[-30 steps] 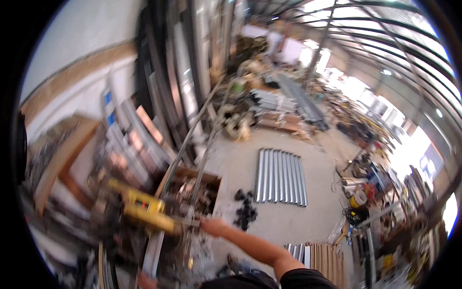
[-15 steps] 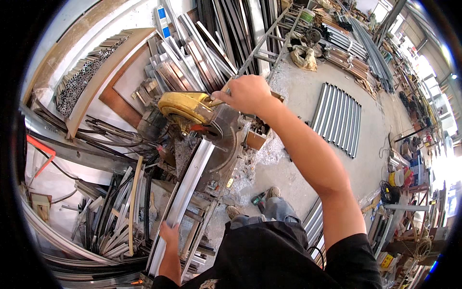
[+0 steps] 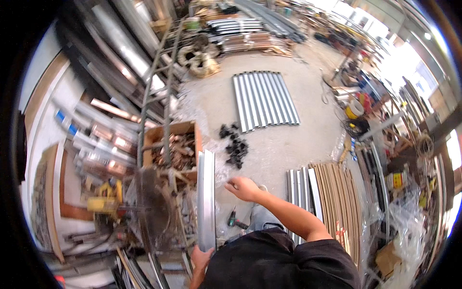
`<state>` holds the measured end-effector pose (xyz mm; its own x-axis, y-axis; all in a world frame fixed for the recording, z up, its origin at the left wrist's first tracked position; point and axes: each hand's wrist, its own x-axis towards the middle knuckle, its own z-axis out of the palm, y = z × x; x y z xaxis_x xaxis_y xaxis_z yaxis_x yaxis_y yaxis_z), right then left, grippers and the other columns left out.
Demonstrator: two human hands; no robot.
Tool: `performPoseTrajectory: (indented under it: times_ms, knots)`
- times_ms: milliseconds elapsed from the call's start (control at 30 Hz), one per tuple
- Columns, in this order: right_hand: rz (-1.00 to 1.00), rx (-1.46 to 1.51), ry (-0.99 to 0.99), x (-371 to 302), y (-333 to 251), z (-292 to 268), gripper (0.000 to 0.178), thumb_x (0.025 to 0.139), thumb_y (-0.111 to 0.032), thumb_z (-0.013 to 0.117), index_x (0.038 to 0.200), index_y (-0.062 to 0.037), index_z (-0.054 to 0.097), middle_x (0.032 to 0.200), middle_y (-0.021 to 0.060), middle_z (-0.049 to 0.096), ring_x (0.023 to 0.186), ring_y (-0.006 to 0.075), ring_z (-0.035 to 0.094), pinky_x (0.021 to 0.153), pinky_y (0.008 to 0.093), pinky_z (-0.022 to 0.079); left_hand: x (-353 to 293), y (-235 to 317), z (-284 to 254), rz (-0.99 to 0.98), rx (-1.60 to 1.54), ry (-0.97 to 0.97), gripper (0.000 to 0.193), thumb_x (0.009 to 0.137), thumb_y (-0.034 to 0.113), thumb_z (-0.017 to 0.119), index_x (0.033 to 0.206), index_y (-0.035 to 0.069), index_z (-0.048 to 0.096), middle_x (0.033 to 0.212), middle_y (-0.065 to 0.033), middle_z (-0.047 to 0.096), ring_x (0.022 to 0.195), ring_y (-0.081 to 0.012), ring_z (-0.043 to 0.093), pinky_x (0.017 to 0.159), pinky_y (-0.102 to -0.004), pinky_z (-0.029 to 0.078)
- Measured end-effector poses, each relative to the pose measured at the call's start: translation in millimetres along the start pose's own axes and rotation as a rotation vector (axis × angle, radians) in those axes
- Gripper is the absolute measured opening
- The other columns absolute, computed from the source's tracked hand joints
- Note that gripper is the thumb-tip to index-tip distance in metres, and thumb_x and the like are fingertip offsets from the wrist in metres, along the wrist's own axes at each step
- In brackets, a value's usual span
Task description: The person repeatedly picks up long metal profiles, places them on a chop saw, cuts them to length, and stacks the cut pieces on the floor. The process is repeated multiple times throughout the clip.
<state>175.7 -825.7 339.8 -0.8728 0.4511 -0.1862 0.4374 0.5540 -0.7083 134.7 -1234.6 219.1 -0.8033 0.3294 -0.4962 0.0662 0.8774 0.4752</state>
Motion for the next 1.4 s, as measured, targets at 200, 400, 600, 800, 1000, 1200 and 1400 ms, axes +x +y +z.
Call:
performPoseTrajectory:
  times_ms: [200, 400, 600, 800, 1000, 1200, 1400]
  knots:
    - [0.214, -0.074, 0.045, -64.0, 149.6, -128.1, 0.051, 0.096, -0.037, 0.07, 0.136, -0.0064, 0.061, 0.122, 0.0193, 0.068, 0.109, 0.0399, 0.067, 0.093, 0.0473, 0.055, 92.1, 196.2, 64.1, 0.389, 0.12, -0.087, 0.066, 0.066, 0.043, 0.094, 0.107, -0.001, 0.067, 0.107, -0.0248, 0.071, 0.104, -0.0457, 0.066, 0.091, -0.0539, 0.052]
    - [0.253, -0.613, 0.224, -94.3, 239.9, -309.6, 0.081, 0.084, -0.029, 0.082, 0.154, -0.0109, 0.045, 0.156, 0.0191, 0.047, 0.147, 0.0382, 0.042, 0.118, 0.0539, 0.036, 140.0, 433.0, 128.4, 0.959, 0.273, -0.198, 0.057, 0.069, 0.038, 0.09, 0.111, 0.004, 0.072, 0.107, -0.0175, 0.071, 0.106, -0.0407, 0.064, 0.092, -0.0507, 0.051]
    - [0.418, -0.893, -0.048, -145.2, 304.1, -436.4, 0.103, 0.072, -0.05, 0.09, 0.156, -0.0127, 0.042, 0.163, 0.0167, 0.042, 0.154, 0.0368, 0.034, 0.126, 0.0611, 0.019, 196.0, 611.8, 184.1, 1.429, 0.257, -0.202, 0.053, 0.067, 0.032, 0.089, 0.114, 0.012, 0.073, 0.109, -0.0083, 0.074, 0.107, -0.0297, 0.064, 0.101, -0.0483, 0.043]
    - [0.387, -0.329, -0.035, -168.7, 385.4, -398.8, 0.098, 0.072, -0.051, 0.09, 0.15, -0.0079, 0.048, 0.138, 0.0221, 0.061, 0.129, 0.0418, 0.058, 0.108, 0.0521, 0.047, 300.2, 795.3, 239.1, 1.777, 0.256, -0.401, 0.045, 0.068, 0.018, 0.084, 0.112, 0.017, 0.073, 0.107, -0.0019, 0.072, 0.107, -0.0261, 0.064, 0.105, -0.0455, 0.042]
    - [0.46, 0.089, 0.031, -119.8, 469.2, -394.3, 0.102, 0.07, -0.036, 0.09, 0.156, -0.0055, 0.044, 0.128, 0.0255, 0.066, 0.116, 0.0453, 0.062, 0.102, 0.0489, 0.049, 357.5, 956.7, 323.2, 1.992, 0.337, -0.493, 0.045, 0.074, 0.01, 0.076, 0.117, 0.017, 0.071, 0.11, -0.0008, 0.07, 0.112, -0.0219, 0.063, 0.121, -0.0477, 0.034]
    - [0.747, 0.823, 0.255, -39.6, 508.3, -487.8, 0.077, 0.076, -0.012, 0.084, 0.145, 0.0021, 0.054, 0.123, 0.0101, 0.069, 0.116, 0.0203, 0.062, 0.103, 0.0356, 0.049, 404.1, 1090.9, 388.9, 1.255, -0.132, -0.387, 0.054, 0.08, 0.027, 0.086, 0.128, 0.014, 0.066, 0.117, -0.007, 0.07, 0.12, -0.029, 0.062, 0.114, -0.0481, 0.042]
    - [0.797, 0.158, 0.162, 69.9, 822.5, -504.7, 0.094, 0.072, -0.022, 0.086, 0.154, -0.0001, 0.045, 0.125, 0.0201, 0.07, 0.114, 0.0288, 0.068, 0.098, 0.0404, 0.055, 506.5, 910.4, 429.7, 0.169, -0.427, -0.507, 0.051, 0.099, 0.029, 0.074, 0.133, -0.004, 0.057, 0.097, -0.0088, 0.071, 0.084, -0.0152, 0.066, 0.078, -0.0302, 0.053]
